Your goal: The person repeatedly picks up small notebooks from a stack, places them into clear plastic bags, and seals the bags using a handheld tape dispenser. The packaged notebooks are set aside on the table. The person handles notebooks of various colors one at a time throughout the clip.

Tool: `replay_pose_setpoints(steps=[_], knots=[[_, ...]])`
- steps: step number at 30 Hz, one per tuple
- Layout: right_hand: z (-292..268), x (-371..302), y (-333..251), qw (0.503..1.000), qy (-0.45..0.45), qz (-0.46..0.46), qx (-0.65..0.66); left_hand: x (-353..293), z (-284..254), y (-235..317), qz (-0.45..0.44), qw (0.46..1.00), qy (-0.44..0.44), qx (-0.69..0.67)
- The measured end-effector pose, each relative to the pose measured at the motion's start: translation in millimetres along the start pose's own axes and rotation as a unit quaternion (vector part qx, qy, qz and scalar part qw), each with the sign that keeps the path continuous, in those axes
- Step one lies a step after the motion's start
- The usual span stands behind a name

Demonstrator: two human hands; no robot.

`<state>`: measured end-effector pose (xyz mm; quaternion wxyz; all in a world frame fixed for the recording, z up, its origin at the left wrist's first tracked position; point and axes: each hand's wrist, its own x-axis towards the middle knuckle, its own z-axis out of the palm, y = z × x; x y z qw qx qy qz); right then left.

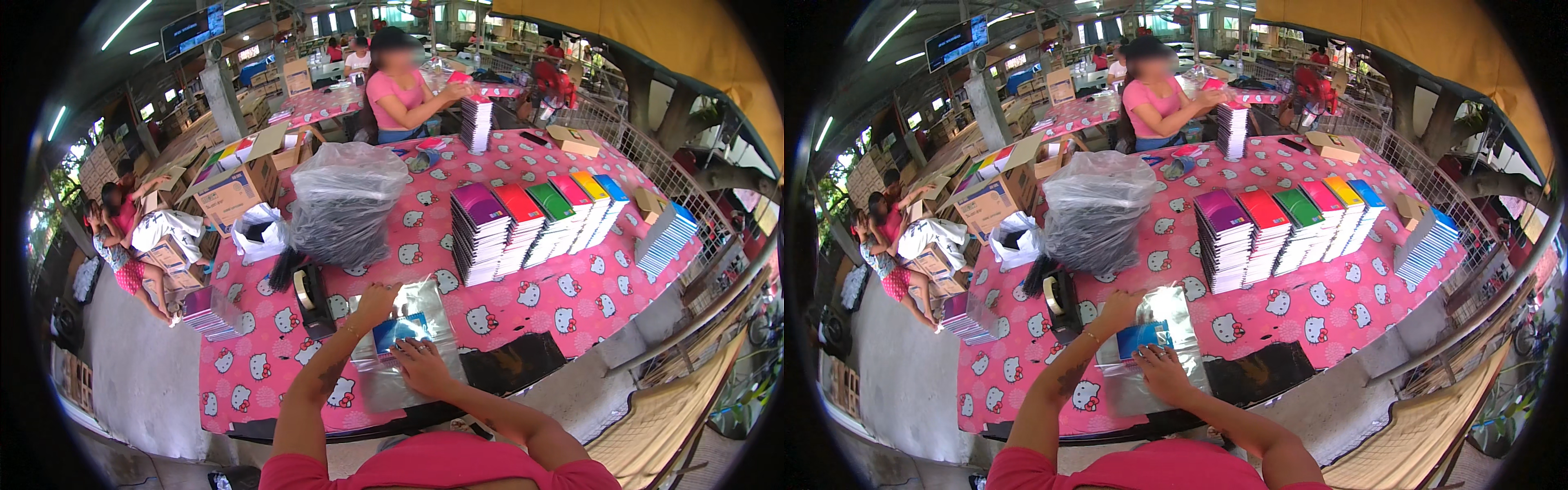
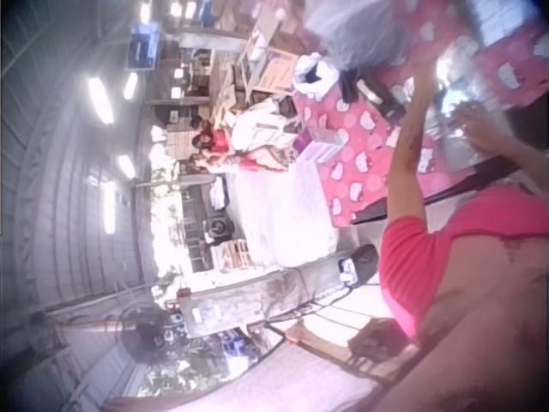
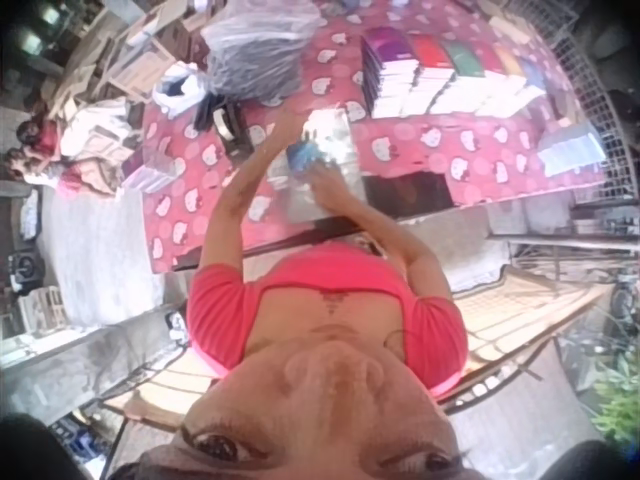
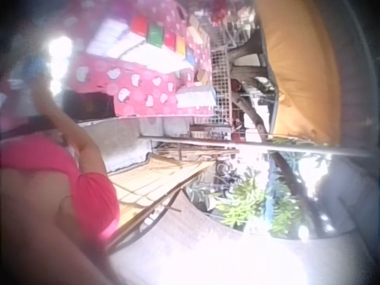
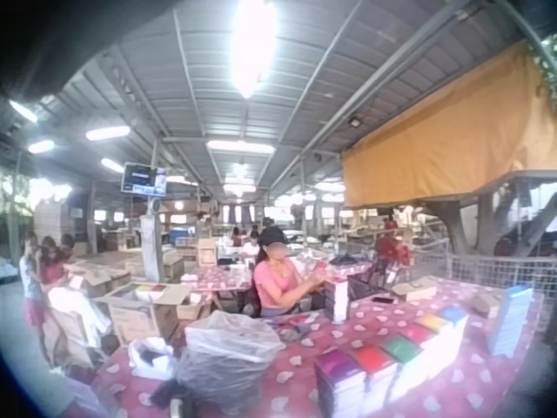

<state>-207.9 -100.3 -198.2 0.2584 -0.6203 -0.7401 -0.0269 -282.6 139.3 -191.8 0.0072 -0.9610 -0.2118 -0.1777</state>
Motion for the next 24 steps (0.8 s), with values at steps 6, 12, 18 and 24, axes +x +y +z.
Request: replay_pose_setpoints(steps=[6, 12, 18, 24], knots=[[-1.9, -1.1, 0.9, 0.999, 0.026, -0.015, 0.028, -29.0, -44.9, 53.1, -0.008, 0.999, -0.034, 0.002], [11.9, -6.7, 3.0, 1.000, 0.006, -0.007, -0.004, -66.4, -51.3, 91.4, -0.003, 0.998, 0.062, -0.032], [30.9, -12.7, 13.1, 0.999, 0.037, -0.029, -0.015, -74.2, -28.9, 116.1, -0.128, 0.981, 0.048, -0.137], [25.0, -4.7, 13.8, 0.999, 0.003, 0.006, 0.049, -73.7, -34.0, 120.3, -0.212, 0.955, 0.060, -0.200]])
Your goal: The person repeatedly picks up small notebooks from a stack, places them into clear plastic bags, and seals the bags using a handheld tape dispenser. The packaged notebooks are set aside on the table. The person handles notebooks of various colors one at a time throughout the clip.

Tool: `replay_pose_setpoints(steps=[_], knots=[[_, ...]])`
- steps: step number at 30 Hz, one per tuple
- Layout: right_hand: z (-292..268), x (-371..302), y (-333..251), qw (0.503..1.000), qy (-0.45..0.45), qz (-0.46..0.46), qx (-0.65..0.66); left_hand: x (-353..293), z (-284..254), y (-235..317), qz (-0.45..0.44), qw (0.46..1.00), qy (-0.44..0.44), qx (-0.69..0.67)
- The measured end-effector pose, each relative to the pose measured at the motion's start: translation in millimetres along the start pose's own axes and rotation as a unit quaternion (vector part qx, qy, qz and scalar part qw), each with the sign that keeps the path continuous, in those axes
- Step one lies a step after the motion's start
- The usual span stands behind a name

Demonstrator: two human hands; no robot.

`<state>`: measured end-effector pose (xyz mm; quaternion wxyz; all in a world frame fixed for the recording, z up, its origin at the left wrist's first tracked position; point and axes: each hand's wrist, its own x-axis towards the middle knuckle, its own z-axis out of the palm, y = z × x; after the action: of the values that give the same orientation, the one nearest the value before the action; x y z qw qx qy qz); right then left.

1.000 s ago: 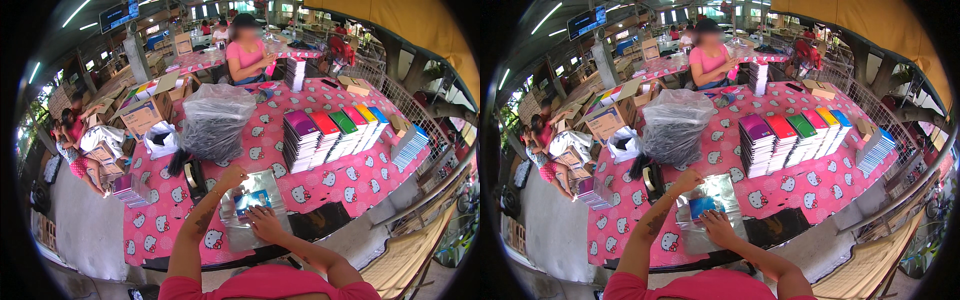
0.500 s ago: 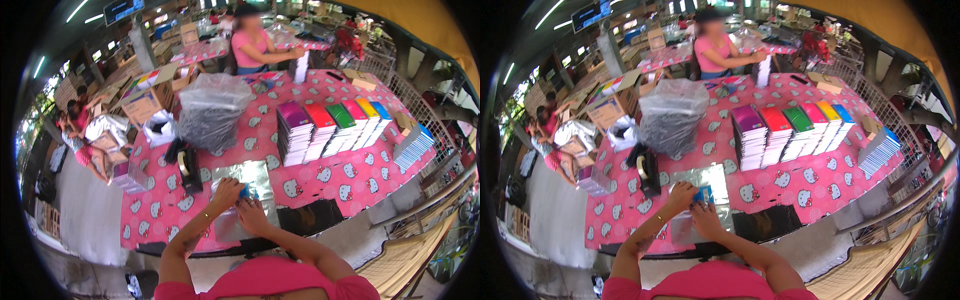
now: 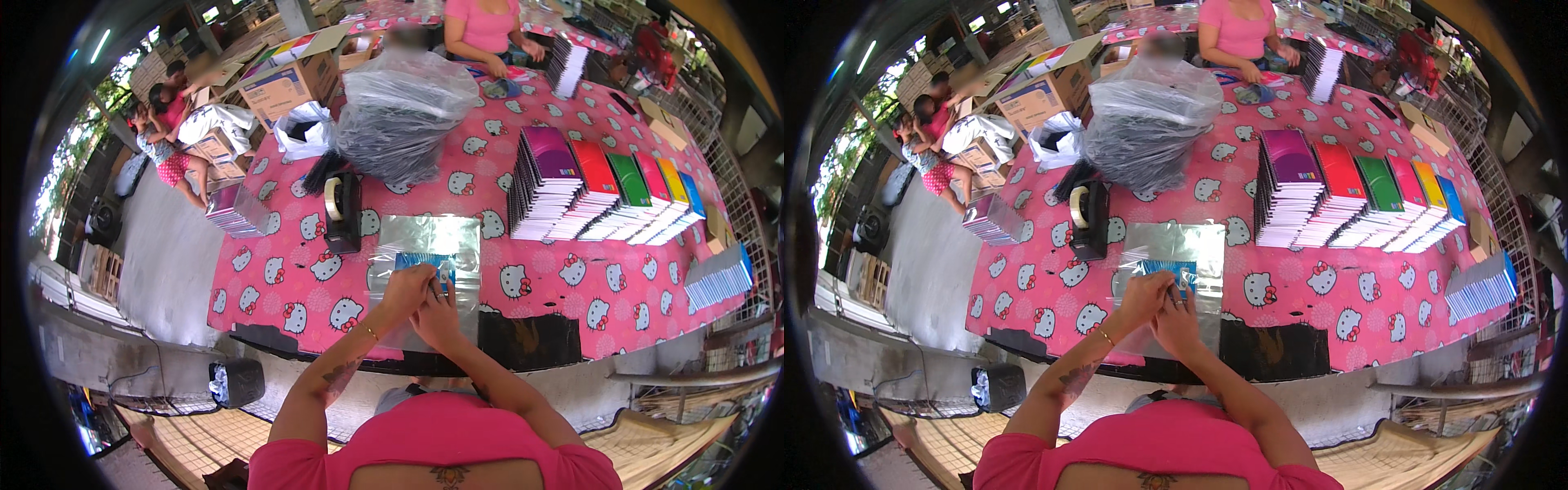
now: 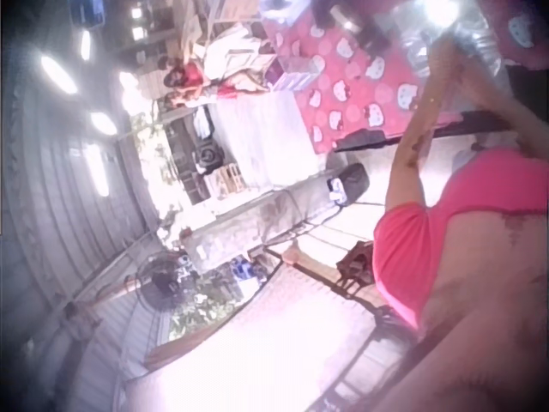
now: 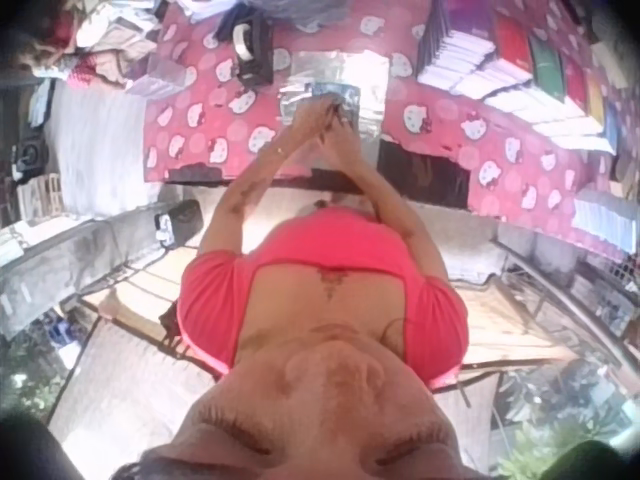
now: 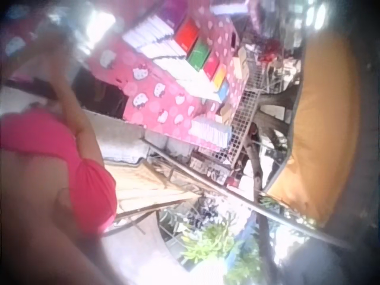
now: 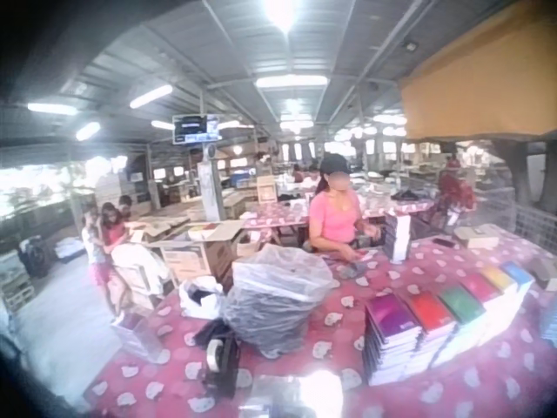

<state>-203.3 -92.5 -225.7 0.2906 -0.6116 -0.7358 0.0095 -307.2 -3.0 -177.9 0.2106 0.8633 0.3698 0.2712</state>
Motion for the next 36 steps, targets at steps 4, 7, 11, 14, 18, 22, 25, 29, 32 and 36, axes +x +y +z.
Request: replay_pose_setpoints(steps=[4, 7, 11, 14, 18, 22, 25, 29, 32, 36], knots=[[-4.9, 6.6, 10.9, 0.987, -0.004, 0.064, 0.146, 8.1, -16.0, 6.3, -0.112, 0.990, -0.084, -0.037], [-14.7, 3.9, 15.9, 0.955, 0.030, 0.128, 0.267, -3.8, 5.4, -5.7, 0.048, 0.999, 0.010, -0.016], [-48.4, 17.8, 22.7, 0.993, -0.019, -0.016, -0.112, -15.9, 12.5, -2.6, 0.066, 0.996, 0.035, 0.054], [-39.2, 10.4, 42.8, 0.990, -0.053, -0.036, -0.128, -21.8, 13.3, -2.9, 0.041, 0.997, 0.047, 0.034], [-47.8, 12.0, 40.0, 0.992, -0.034, -0.048, -0.112, -58.3, -2.6, -17.7, -0.032, 0.966, 0.129, 0.223], [-41.9, 12.3, 43.7, 0.992, -0.032, -0.059, -0.103, -60.6, -52.5, -112.7, -0.149, 0.949, 0.252, 0.118], [-43.6, 12.8, 38.8, 0.991, -0.001, -0.082, -0.103, -24.4, -96.6, -162.3, -0.314, 0.894, 0.316, -0.047], [-45.5, 12.6, 39.1, 0.995, -0.014, -0.065, -0.079, -4.3, -113.8, -170.3, -0.365, 0.824, 0.196, -0.387], [-47.6, 9.1, 41.0, 0.994, -0.014, -0.048, -0.092, -12.1, -90.5, -136.0, -0.359, 0.752, 0.328, -0.445], [-48.2, 11.9, 41.3, 0.993, 0.014, -0.082, -0.079, -41.4, -55.2, -157.1, -0.374, 0.773, 0.336, -0.386]])
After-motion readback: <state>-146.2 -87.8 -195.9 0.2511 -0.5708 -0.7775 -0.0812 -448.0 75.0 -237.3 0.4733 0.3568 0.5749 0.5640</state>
